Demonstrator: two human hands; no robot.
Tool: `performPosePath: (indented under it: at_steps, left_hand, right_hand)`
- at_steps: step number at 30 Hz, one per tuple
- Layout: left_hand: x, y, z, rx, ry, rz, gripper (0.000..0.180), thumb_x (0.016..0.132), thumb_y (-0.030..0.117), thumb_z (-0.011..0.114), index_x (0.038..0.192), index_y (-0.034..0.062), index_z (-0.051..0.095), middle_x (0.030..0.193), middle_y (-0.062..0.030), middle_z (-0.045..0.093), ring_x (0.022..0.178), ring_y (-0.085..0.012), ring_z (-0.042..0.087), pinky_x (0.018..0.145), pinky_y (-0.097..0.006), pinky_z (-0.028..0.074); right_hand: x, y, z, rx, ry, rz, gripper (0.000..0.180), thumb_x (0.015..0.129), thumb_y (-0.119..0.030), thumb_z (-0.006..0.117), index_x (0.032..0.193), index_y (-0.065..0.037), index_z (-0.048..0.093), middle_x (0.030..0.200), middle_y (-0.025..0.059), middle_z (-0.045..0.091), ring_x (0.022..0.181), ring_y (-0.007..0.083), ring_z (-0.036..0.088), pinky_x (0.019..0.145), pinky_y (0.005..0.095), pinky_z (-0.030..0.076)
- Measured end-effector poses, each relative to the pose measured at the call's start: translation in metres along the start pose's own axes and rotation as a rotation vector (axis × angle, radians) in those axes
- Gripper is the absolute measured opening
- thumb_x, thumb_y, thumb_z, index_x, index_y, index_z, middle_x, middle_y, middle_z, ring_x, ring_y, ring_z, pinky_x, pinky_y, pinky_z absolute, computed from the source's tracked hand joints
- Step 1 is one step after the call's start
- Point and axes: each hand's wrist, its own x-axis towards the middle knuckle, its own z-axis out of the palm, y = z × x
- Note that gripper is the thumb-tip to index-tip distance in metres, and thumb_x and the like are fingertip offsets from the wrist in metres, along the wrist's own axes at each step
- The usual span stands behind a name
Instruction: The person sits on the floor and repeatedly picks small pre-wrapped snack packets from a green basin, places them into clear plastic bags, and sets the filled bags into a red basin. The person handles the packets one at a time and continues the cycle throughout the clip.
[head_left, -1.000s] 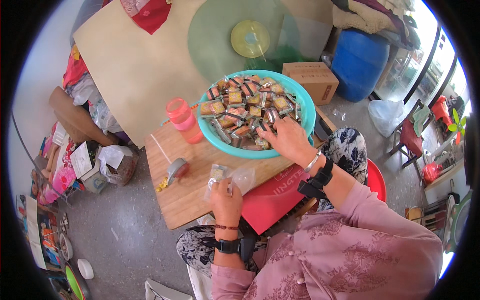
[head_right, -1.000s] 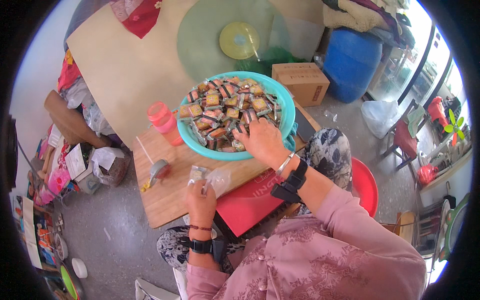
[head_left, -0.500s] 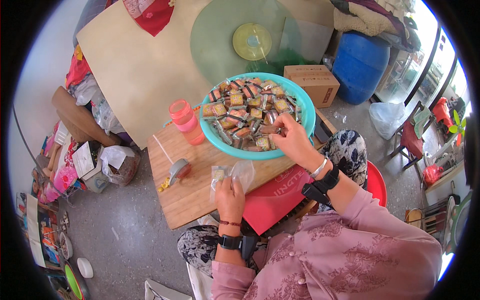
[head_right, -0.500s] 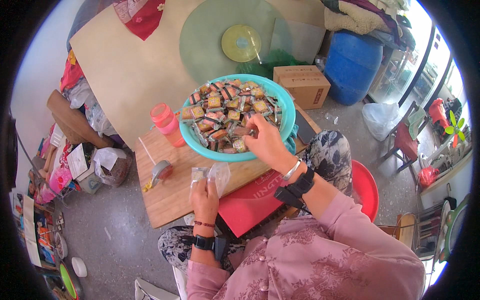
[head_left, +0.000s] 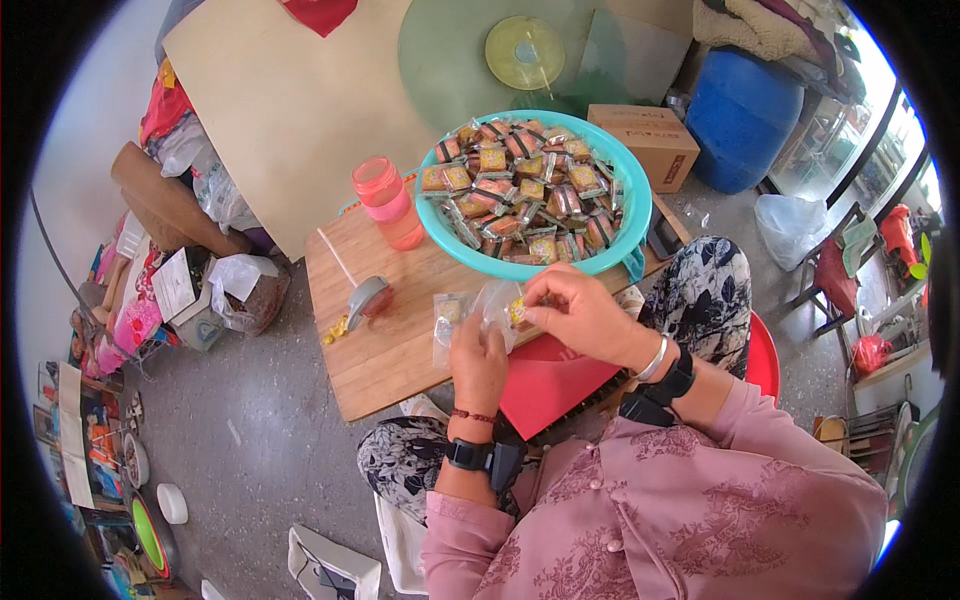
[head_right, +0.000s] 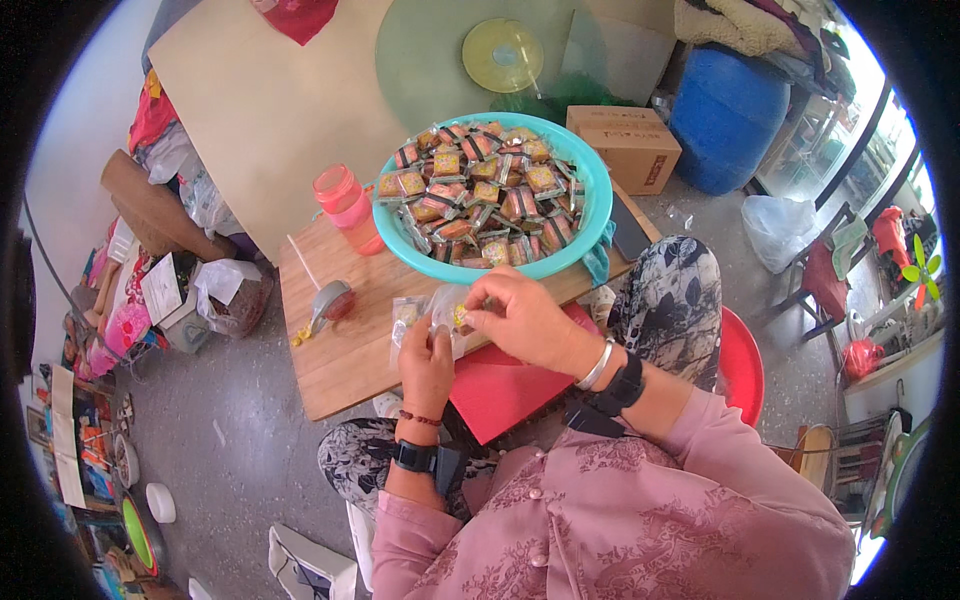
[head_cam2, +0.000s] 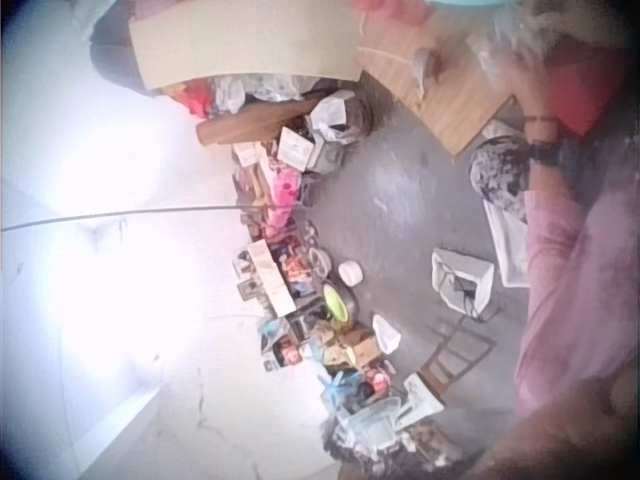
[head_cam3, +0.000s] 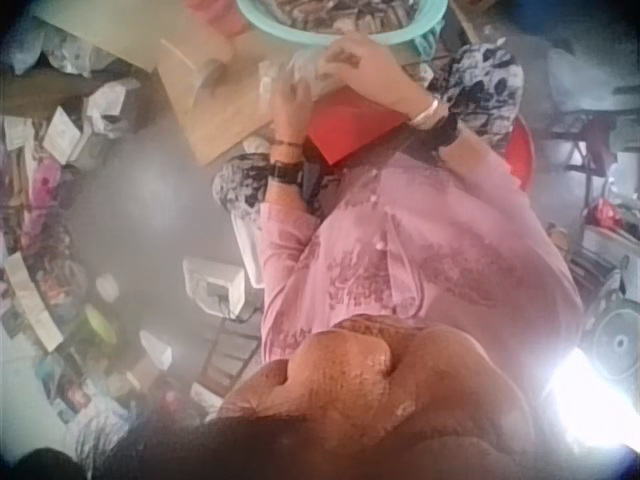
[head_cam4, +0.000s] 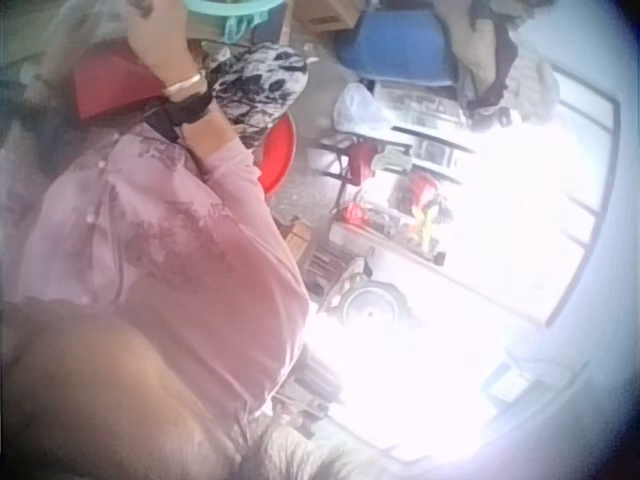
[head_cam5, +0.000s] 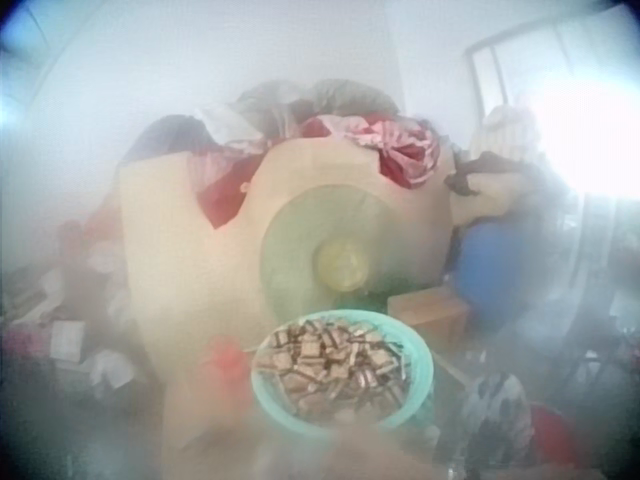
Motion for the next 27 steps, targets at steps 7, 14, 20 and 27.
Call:
performPosePath:
  at_steps: [7,14,20,27]
  left_hand:
    - [0.000,0.000,0.004,0.017,0.016,0.013,0.029,0.097,0.011,0.054,0.118,-0.0066,0.061,0.103,-0.0258,0.063,0.095,-0.0409,0.060,0.085,-0.045,0.048]
    - [0.001,0.012,0.007,-0.008,0.033,0.054,0.031,0.099,0.014,0.052,0.121,-0.0056,0.061,0.100,-0.0240,0.062,0.092,-0.0401,0.059,0.083,-0.046,0.048]
    - [0.001,0.014,0.005,0.056,-0.009,0.067,0.033,0.098,0.011,0.048,0.125,-0.0044,0.058,0.101,-0.0288,0.059,0.094,-0.0457,0.056,0.082,-0.050,0.046]
    - [-0.001,0.015,0.010,0.085,0.044,0.093,0.032,0.098,0.012,0.051,0.125,-0.0022,0.061,0.099,-0.0277,0.059,0.089,-0.0440,0.058,0.080,-0.048,0.048]
  right_hand:
    - [-0.006,0.010,0.026,-0.301,0.032,-0.209,0.015,0.084,0.001,0.065,0.098,0.001,0.062,0.110,0.0164,0.057,0.098,0.0324,0.061,0.083,0.0381,0.052]
    - [-0.007,0.024,0.042,-0.331,-0.145,-0.166,0.023,0.083,0.003,0.058,0.106,0.000,0.057,0.117,0.0228,0.054,0.104,0.0420,0.058,0.089,0.0448,0.051]
    - [-0.002,0.043,0.052,-0.180,-0.125,-0.148,0.028,0.085,0.000,0.058,0.112,0.001,0.051,0.111,0.0248,0.056,0.103,0.0464,0.056,0.087,0.0497,0.049]
    - [-0.004,0.059,0.055,-0.045,-0.244,0.125,0.020,0.087,-0.002,0.059,0.105,0.003,0.051,0.104,0.0243,0.056,0.093,0.0457,0.056,0.081,0.0480,0.048]
